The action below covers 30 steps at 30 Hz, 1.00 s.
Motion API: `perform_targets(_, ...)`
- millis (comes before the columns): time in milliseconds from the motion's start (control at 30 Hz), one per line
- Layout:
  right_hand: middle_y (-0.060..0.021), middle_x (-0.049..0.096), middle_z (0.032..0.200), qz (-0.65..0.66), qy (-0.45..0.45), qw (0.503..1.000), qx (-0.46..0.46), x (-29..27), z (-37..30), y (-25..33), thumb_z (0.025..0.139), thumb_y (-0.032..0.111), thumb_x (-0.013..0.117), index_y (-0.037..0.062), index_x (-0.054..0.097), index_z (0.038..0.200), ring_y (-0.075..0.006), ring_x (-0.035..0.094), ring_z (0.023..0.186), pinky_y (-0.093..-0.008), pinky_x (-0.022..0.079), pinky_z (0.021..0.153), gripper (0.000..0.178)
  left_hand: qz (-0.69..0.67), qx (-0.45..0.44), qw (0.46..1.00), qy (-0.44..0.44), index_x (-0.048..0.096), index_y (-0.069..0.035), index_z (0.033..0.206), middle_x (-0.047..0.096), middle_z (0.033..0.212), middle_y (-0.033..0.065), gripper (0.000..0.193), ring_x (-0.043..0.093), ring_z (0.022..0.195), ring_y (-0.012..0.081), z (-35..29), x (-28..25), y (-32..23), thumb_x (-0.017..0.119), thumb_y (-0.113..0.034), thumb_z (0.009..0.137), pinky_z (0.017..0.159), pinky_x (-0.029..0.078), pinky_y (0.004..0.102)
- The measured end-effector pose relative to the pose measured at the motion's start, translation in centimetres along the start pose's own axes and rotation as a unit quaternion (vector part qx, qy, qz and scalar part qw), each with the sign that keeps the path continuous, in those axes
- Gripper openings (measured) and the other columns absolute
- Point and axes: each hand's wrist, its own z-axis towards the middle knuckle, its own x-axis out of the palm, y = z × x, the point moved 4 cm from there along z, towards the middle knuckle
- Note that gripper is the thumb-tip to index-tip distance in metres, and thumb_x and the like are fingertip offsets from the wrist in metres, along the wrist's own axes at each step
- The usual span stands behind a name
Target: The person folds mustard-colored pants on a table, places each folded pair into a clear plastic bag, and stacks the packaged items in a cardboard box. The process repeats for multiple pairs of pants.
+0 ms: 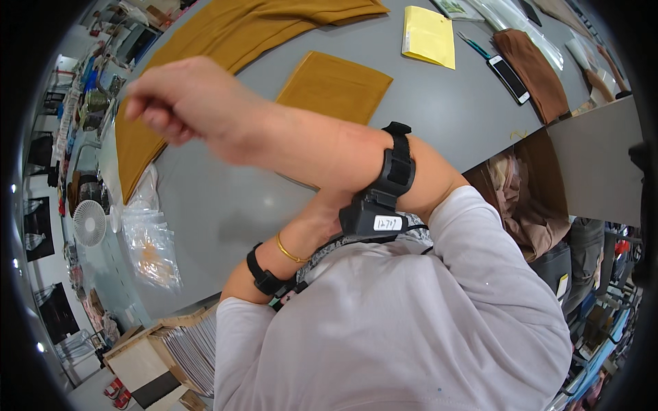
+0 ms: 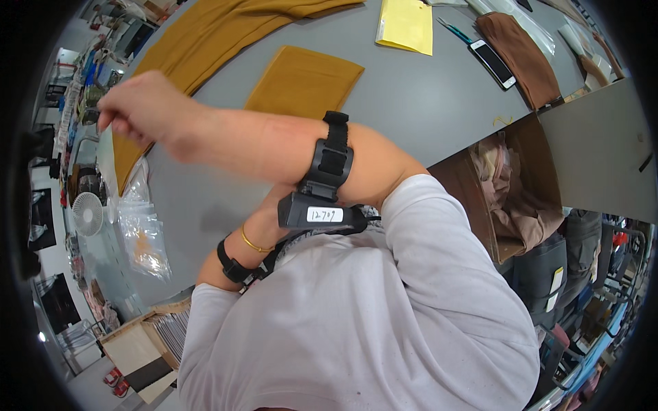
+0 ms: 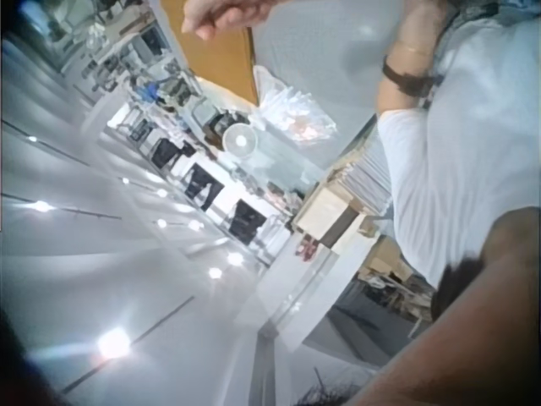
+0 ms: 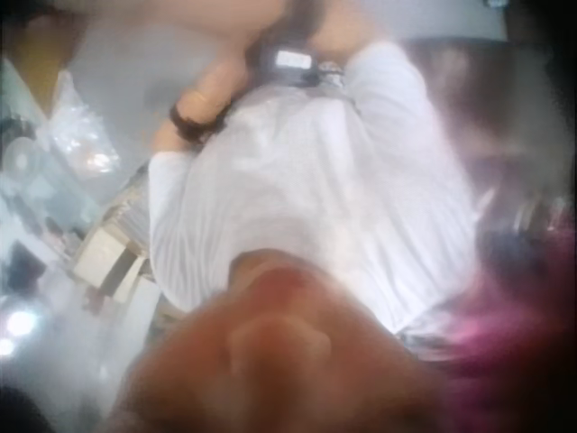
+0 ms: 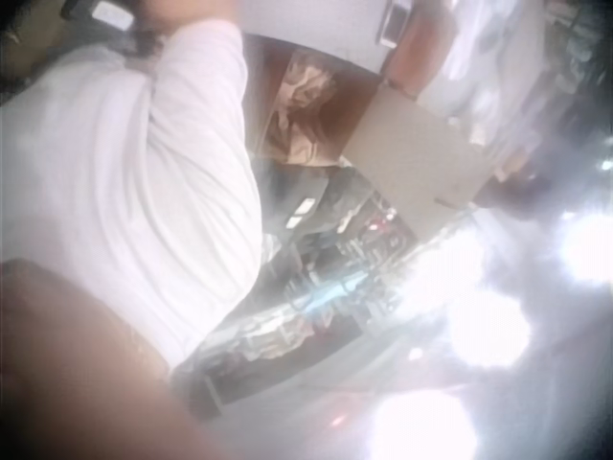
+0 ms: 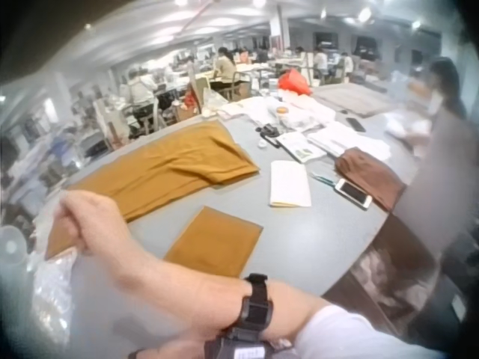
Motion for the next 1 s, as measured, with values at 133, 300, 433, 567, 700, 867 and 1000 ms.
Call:
perform_targets(133, 0.0063, 0.054, 0.065, -0.177, 0.007, 0.983, -0.053, -6.6, 1.6, 1.2, 0.102, 0.032, 0.066, 0.0077, 0.072, 0.085, -0.0051, 0.044, 0.058, -0.0223, 0.034, 0.054, 0.030, 0.059, 0.067, 0.993, -0.071, 0.050, -0.006, 0.143, 0.066, 0.125, 0.0096, 0.046, 0.065, 0.116, 0.0202, 0.3, -1.1, 1.7, 0.067, -0.017, 0.103, 0.084, 0.059, 0.0340)
perform_targets(300, -0.0078, 0.072, 0.098, -0.736, -0.092, 0.671, -0.007, -21.1, -2.2, 2.5, 0.107, 0.034, 0.060, -0.0012, 0.070, 0.116, -0.0174, 0.068, 0.091, -0.0314, 0.054, 0.084, 0.037, 0.420, 0.199, 0.834, -0.298, 0.065, -0.003, 0.109, 0.071, 0.106, 0.0052, 0.016, 0.068, 0.097, 0.0139, -7.0, -7.6, -3.6, 0.057, -0.017, 0.108, 0.079, 0.056, 0.0296)
perform_targets(433, -0.0115, 0.059, 0.148, -0.803, -0.043, 0.592, -0.047, -25.9, -6.8, -3.4, 0.106, 0.039, 0.058, 0.0070, 0.065, 0.138, -0.0328, 0.047, 0.143, -0.0461, 0.033, 0.118, 0.046, 0.514, 0.204, 0.676, -0.487, 0.068, -0.004, 0.101, 0.072, 0.093, 0.0064, 0.016, 0.070, 0.087, 0.0169, -15.1, -14.4, -5.6, 0.062, -0.019, 0.103, 0.074, 0.054, 0.0309)
perform_targets(567, -0.0012, 0.049, 0.160, -0.806, -0.101, 0.583, 0.027, -28.0, -7.5, -4.1, 0.107, 0.039, 0.055, 0.0169, 0.064, 0.143, -0.0283, 0.032, 0.156, -0.0493, 0.014, 0.128, 0.043, 0.453, 0.253, 0.571, -0.636, 0.069, -0.007, 0.101, 0.072, 0.082, 0.0089, 0.018, 0.069, 0.074, 0.0245, -24.0, -23.3, -7.8, 0.062, -0.023, 0.101, 0.071, 0.054, 0.0367)
perform_targets(700, 0.0006, 0.041, 0.166, -0.893, -0.039, 0.448, 0.008, -26.8, -6.3, -4.4, 0.103, 0.040, 0.059, 0.0217, 0.054, 0.152, -0.0273, 0.026, 0.158, -0.0506, 0.013, 0.129, 0.053, 0.447, 0.283, 0.347, -0.774, 0.071, -0.009, 0.107, 0.074, 0.090, 0.0110, 0.017, 0.070, 0.081, 0.0305, -35.9, -32.6, -11.8, 0.064, -0.022, 0.099, 0.076, 0.056, 0.0403)
perform_targets(867, -0.0022, 0.037, 0.168, -0.902, 0.037, 0.430, 0.011, -25.1, -3.7, -4.2, 0.103, 0.042, 0.058, 0.0222, 0.052, 0.155, -0.0291, 0.023, 0.159, -0.0507, 0.011, 0.129, 0.056, 0.497, 0.157, 0.124, -0.844, 0.063, -0.006, 0.122, 0.074, 0.105, 0.0180, 0.041, 0.071, 0.099, 0.0398, -41.6, -39.2, -16.7, 0.071, -0.035, 0.094, 0.089, 0.056, 0.0503)
perform_targets(1000, -0.0033, 0.037, 0.169, -0.905, 0.050, 0.418, 0.053, -24.9, -3.1, -4.4, 0.103, 0.044, 0.057, 0.0219, 0.050, 0.156, -0.0298, 0.022, 0.160, -0.0506, 0.011, 0.129, 0.058, 0.426, -0.040, 0.338, -0.839, 0.062, -0.003, 0.123, 0.074, 0.111, 0.0217, 0.052, 0.070, 0.107, 0.0426, -40.9, -40.3, -16.8, 0.070, -0.042, 0.091, 0.096, 0.055, 0.0514)
